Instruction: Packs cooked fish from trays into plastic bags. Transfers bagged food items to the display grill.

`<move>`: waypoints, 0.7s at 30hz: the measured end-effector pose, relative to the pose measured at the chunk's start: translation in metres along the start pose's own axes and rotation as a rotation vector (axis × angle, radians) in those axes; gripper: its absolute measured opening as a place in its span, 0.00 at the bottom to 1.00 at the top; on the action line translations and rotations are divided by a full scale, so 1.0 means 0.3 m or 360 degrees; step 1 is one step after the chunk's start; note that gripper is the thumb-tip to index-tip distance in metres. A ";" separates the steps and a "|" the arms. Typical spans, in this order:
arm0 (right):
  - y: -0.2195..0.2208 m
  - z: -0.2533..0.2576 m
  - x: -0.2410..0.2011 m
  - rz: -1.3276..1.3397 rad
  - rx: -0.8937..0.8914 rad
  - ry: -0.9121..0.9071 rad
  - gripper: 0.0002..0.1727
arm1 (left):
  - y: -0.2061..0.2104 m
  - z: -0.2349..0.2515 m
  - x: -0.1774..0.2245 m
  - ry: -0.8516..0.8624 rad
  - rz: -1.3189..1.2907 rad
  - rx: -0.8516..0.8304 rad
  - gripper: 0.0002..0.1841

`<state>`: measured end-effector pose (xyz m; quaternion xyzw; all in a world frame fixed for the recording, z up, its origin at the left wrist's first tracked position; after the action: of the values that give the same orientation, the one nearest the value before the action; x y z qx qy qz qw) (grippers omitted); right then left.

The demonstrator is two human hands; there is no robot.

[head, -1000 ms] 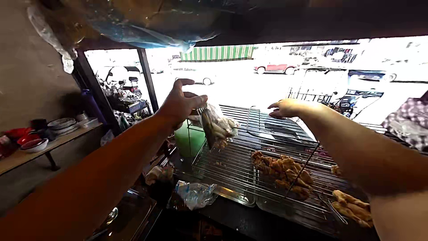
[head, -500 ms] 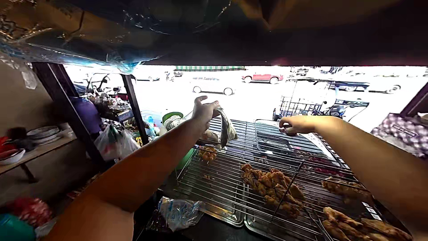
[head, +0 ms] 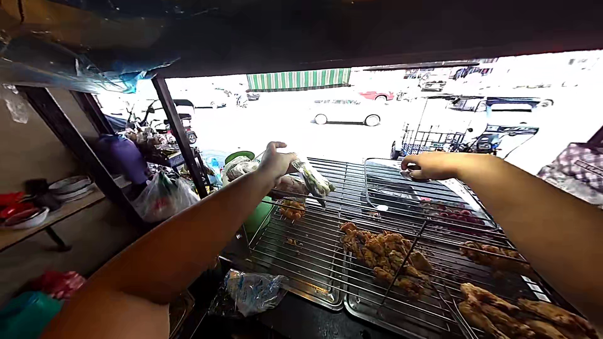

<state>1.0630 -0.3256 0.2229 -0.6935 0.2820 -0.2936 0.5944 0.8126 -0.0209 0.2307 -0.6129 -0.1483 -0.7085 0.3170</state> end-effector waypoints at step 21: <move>-0.159 -0.016 0.105 0.0124 0.0477 -0.0283 0.12 | -0.131 -0.069 0.092 0.0501 0.1564 -0.0343 0.34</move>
<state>1.0825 -0.3456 0.2730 -0.6089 0.2080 -0.2467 0.7246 0.7706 -0.0110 0.2599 -0.5253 0.2797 -0.5711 0.5654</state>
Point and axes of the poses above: each hand's wrist, its own z-axis towards the middle knuckle, its own y-axis out of the palm, x = y × z, the point moved 6 cm from there along z, towards the middle knuckle, and after that the axes turned 6 degrees about y, right-handed, at the moved point
